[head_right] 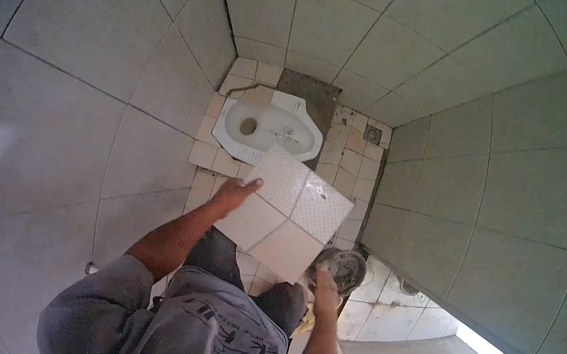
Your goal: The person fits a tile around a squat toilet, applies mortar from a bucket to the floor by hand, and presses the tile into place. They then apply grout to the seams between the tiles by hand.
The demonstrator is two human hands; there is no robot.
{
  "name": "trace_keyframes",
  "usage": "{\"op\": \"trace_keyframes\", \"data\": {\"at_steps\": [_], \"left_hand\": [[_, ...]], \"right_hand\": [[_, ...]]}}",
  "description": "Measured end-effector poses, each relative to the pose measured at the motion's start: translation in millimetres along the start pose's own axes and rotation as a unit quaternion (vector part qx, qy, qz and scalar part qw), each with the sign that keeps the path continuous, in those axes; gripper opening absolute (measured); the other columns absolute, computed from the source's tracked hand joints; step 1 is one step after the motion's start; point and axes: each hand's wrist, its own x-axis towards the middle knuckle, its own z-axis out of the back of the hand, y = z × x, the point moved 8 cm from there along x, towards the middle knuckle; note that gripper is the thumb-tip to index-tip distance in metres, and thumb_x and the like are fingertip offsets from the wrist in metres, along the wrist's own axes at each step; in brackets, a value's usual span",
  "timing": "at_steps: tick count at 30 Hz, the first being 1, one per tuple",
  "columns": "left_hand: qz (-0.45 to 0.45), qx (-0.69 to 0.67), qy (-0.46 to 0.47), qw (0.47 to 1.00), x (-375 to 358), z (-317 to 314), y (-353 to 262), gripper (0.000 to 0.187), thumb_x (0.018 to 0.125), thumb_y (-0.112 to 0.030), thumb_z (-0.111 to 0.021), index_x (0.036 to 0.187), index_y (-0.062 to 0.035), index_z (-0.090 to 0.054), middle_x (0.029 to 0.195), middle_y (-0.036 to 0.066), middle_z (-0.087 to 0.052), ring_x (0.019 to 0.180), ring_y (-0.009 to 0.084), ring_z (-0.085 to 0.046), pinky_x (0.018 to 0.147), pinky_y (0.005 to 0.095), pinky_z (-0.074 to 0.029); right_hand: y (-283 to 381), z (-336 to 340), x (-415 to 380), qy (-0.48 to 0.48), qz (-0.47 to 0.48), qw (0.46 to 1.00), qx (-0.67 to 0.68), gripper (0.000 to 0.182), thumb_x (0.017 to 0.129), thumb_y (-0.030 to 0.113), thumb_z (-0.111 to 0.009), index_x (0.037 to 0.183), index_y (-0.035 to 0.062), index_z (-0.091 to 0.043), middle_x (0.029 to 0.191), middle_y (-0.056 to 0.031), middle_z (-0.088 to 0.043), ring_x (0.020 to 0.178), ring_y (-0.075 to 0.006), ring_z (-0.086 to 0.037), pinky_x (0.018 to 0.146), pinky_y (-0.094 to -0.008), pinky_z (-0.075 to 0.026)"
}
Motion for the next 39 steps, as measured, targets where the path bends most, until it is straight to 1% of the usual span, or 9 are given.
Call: {"op": "trace_keyframes", "data": {"at_steps": [1,11,17,20,22,29,33,35,39], "left_hand": [[-0.019,-0.039,0.019,0.999,10.1,16.0,-4.5,0.083,0.078,-0.07,-0.054,0.08,0.0123,-0.062,0.076,0.024,-0.064,0.073,0.0355,-0.064,0.069,0.0438,-0.05],[0.04,-0.055,-0.032,0.997,15.7,62.5,2.0,0.08,0.08,-0.067,-0.055,0.08,0.0131,-0.061,0.08,0.026,-0.062,0.077,0.0299,-0.062,0.069,0.0414,-0.048],[0.066,-0.049,-0.031,0.996,33.1,36.4,39.1,0.082,0.078,-0.066,-0.057,0.083,0.0153,-0.059,0.083,0.026,-0.062,0.079,0.0319,-0.062,0.072,0.0422,-0.048],[0.094,-0.104,-0.02,0.99,40.1,24.2,32.5,0.078,0.078,-0.063,-0.061,0.089,0.0142,-0.059,0.086,0.026,-0.063,0.083,0.0328,-0.062,0.076,0.0412,-0.048],[0.045,-0.053,-0.126,0.989,59.8,28.7,20.7,0.069,0.08,-0.056,-0.063,0.096,0.0107,-0.059,0.089,0.025,-0.063,0.088,0.0324,-0.061,0.08,0.0397,-0.047],[-0.129,-0.141,-0.237,0.952,256.8,-23.0,78.1,0.047,0.09,-0.042,-0.056,0.099,0.0038,-0.061,0.093,0.018,-0.065,0.089,0.0288,-0.062,0.083,0.0405,-0.046],[-0.161,-0.024,-0.182,0.97,383.2,-36.3,79.0,0.044,0.09,-0.039,-0.054,0.098,0.0033,-0.064,0.094,0.021,-0.066,0.091,0.0339,-0.062,0.084,0.04,-0.046],[-0.203,-0.052,-0.21,0.955,429.8,-41.8,76.7,0.043,0.091,-0.038,-0.053,0.098,0.003,-0.063,0.091,0.021,-0.065,0.085,0.0325,-0.06,0.08,0.0395,-0.046],[-0.231,-0.055,-0.225,0.945,499.7,-39.9,69.5,0.041,0.089,-0.038,-0.053,0.098,0.0012,-0.063,0.086,0.02,-0.065,0.08,0.0331,-0.062,0.076,0.0408,-0.046]], "right_hand": [[30.6,-28.5,0.9,-0.037,-0.105,0.993,0.04,0.059,0.093,0.05,-0.046,0.121,-0.0013,-0.054,0.115,-0.0106,-0.058,0.101,-0.0212,-0.056,0.085,-0.0363,-0.046],[114.4,-104.4,56.3,-0.097,-0.178,0.978,0.054,0.079,0.084,0.062,-0.052,0.12,-0.0085,-0.054,0.12,-0.0219,-0.056,0.106,-0.0303,-0.055,0.09,-0.0418,-0.042],[104.9,-87.1,87.7,-0.107,-0.157,0.978,-0.09,0.083,0.082,0.062,-0.054,0.123,-0.0106,-0.05,0.123,-0.0233,-0.054,0.107,-0.0328,-0.054,0.094,-0.042,-0.039],[24.8,-72.6,161.9,-0.102,-0.155,0.983,-0.001,0.08,0.083,0.061,-0.055,0.116,-0.0113,-0.055,0.117,-0.0234,-0.058,0.106,-0.0335,-0.055,0.093,-0.0414,-0.04],[102.3,-74.3,177.1,-0.073,-0.105,0.986,-0.109,0.076,0.086,0.061,-0.049,0.113,-0.0091,-0.058,0.113,-0.027,-0.059,0.105,-0.0369,-0.056,0.093,-0.0424,-0.041],[82.3,-101.1,378.4,-0.062,0.001,0.961,-0.269,0.072,0.092,0.057,-0.037,0.108,-0.009,-0.06,0.108,-0.0342,-0.057,0.104,-0.0441,-0.055,0.093,-0.0446,-0.041],[46.7,-114.0,534.5,-0.039,0.076,0.961,-0.263,0.076,0.085,0.057,-0.053,0.126,-0.0081,-0.049,0.124,-0.0288,-0.052,0.112,-0.0386,-0.054,0.097,-0.0417,-0.04],[48.0,-116.4,586.8,-0.12,0.041,0.983,-0.136,0.082,0.085,0.063,-0.046,0.103,-0.0153,-0.059,0.106,-0.032,-0.06,0.103,-0.0391,-0.057,0.092,-0.0436,-0.04],[87.6,-131.8,643.2,-0.15,0.113,0.963,-0.192,0.077,0.087,0.06,-0.043,0.106,-0.0136,-0.059,0.11,-0.0321,-0.059,0.107,-0.0418,-0.055,0.095,-0.0435,-0.039]]}}
